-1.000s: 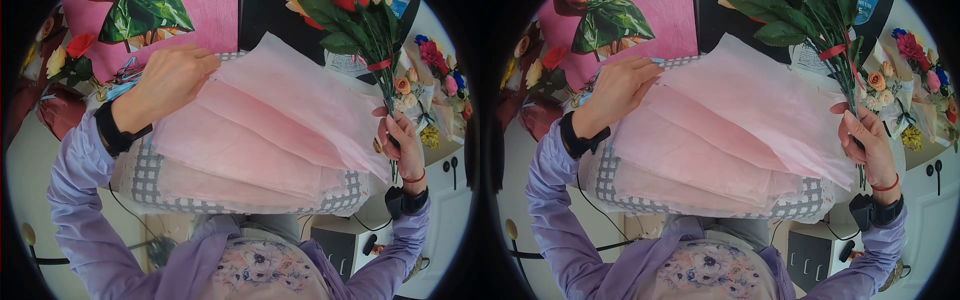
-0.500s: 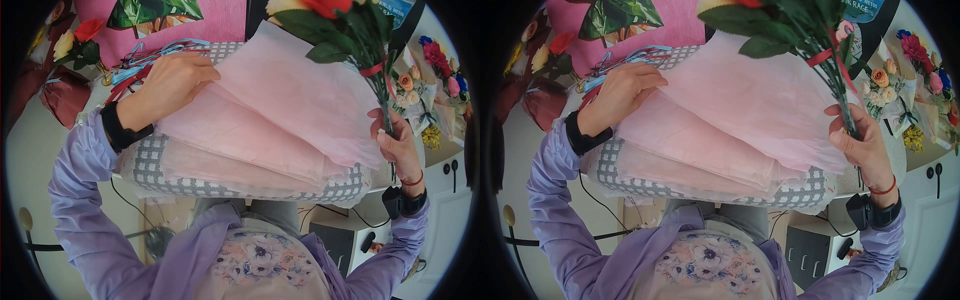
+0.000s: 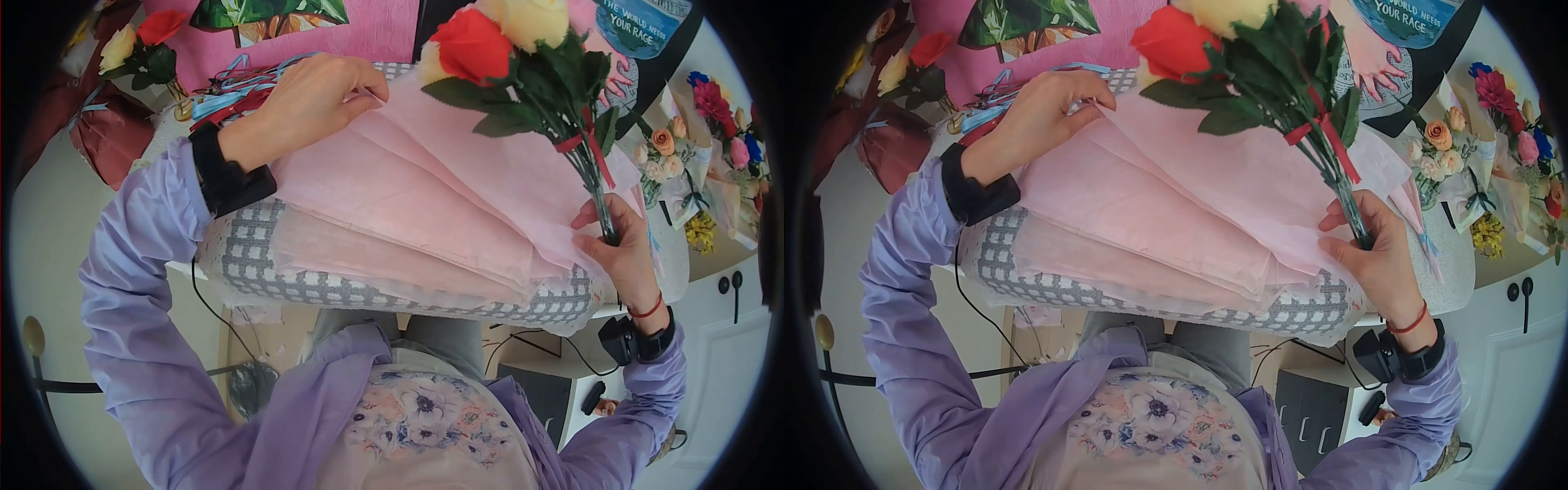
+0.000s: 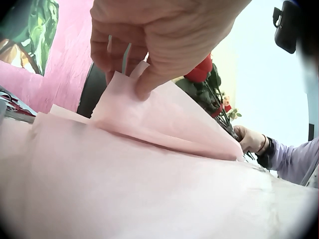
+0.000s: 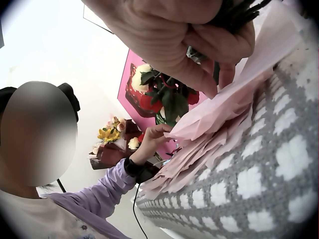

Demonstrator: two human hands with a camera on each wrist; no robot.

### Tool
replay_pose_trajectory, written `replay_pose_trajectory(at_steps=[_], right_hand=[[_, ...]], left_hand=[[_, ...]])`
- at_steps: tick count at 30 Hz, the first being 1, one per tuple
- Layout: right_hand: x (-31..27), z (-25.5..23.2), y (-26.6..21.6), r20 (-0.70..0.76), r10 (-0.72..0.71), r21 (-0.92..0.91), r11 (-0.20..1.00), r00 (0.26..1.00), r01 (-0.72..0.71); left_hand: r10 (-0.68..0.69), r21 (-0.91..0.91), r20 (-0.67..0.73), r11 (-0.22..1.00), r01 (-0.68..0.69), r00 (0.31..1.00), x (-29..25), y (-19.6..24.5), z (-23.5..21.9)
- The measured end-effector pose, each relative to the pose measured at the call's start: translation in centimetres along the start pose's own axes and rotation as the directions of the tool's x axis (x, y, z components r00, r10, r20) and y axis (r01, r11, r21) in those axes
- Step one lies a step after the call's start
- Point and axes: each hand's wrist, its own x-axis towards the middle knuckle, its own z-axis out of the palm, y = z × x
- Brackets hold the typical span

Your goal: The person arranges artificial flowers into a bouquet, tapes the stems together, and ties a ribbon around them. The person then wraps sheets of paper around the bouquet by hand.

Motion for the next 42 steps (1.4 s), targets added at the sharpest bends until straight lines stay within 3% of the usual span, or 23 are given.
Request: replay_pose_trajectory(at_steps=[4,6,13,15,16,18,20,22,24,27,29,30,32,34,36,37,39,40,42], right_hand=[[0.3,0.2,-1.0,0.016,0.015,0.028,0.999,1.000,-0.016],[0.4,0.3,-1.7,-0.016,0.095,0.051,0.994,0.995,-0.094],[0.2,-0.1,-1.4,-0.058,0.049,0.056,0.997,0.997,-0.046],[0.1,0.0,-1.3,-0.068,-0.003,-0.116,0.993,0.998,-0.005],[0.1,0.1,-1.2,-0.075,0.010,-0.115,0.993,0.997,-0.018],[0.2,0.4,-0.9,-0.106,0.023,-0.291,0.955,0.994,-0.054],[0.4,0.5,-0.7,-0.126,0.048,-0.297,0.951,0.991,-0.084],[1.1,0.5,0.6,-0.095,-0.121,-0.296,0.951,0.988,0.088],[1.8,0.5,1.6,-0.116,-0.125,-0.251,0.963,0.985,0.092],[2.1,0.2,2.3,-0.066,-0.146,-0.143,0.980,0.987,0.136],[2.3,0.1,1.9,-0.088,-0.135,-0.062,0.990,0.987,0.130],[2.4,-0.1,1.5,-0.085,-0.151,-0.062,0.987,0.985,0.146],[2.1,-0.4,0.7,-0.108,0.099,0.118,0.989,0.989,-0.086],[2.0,-0.7,0.8,-0.106,0.087,0.142,0.987,0.991,-0.072],[2.0,-1.0,1.1,-0.073,0.107,0.137,0.986,0.992,-0.096],[2.0,-0.9,1.0,-0.065,0.100,0.137,0.986,0.993,-0.090],[1.9,-0.8,0.5,-0.064,0.114,0.168,0.980,0.991,-0.102],[2.0,-0.7,0.5,-0.059,0.111,0.167,0.981,0.992,-0.099],[2.1,-0.5,0.6,-0.041,0.127,0.140,0.983,0.991,-0.120]], left_hand=[[0.034,0.080,-0.014,0.996,-0.033,0.999,0.2,0.2,0.6],[0.002,0.079,-0.009,0.997,-0.002,1.000,0.8,0.3,1.0],[-0.022,0.089,-0.061,0.996,0.028,0.998,2.8,0.2,2.6],[-0.017,0.070,-0.069,0.997,0.022,0.997,2.9,0.2,3.0],[-0.013,0.057,-0.079,0.998,0.018,0.997,2.9,0.2,3.2],[-0.002,0.061,-0.052,0.998,0.006,0.999,2.9,0.0,3.2],[0.018,0.062,-0.025,0.998,-0.017,1.000,3.0,0.0,3.3],[-0.016,0.111,-0.073,0.994,0.024,0.997,3.1,0.6,3.0],[-0.033,0.146,-0.045,0.988,0.039,0.998,3.2,0.7,3.2],[-0.059,0.034,0.042,0.998,0.057,0.997,3.5,0.0,3.6],[-0.134,0.022,0.186,0.991,0.133,0.973,3.0,0.1,3.0],[-0.139,0.033,0.174,0.990,0.136,0.975,2.5,0.1,2.8],[0.042,-0.005,0.105,0.999,-0.042,0.994,1.1,-0.1,2.6],[0.059,0.115,0.095,0.991,-0.069,0.994,0.2,0.6,1.4],[-0.093,0.137,0.117,0.988,0.077,0.989,-0.5,2.3,0.1],[-0.103,0.144,0.113,0.986,0.086,0.988,-0.8,2.3,-0.1],[-0.074,0.318,0.160,0.948,0.019,0.984,-1.4,2.3,0.0],[-0.079,0.320,0.157,0.947,0.025,0.984,-1.4,2.1,0.1],[0.061,0.375,0.161,0.919,-0.118,0.985,-1.1,1.3,0.5]])
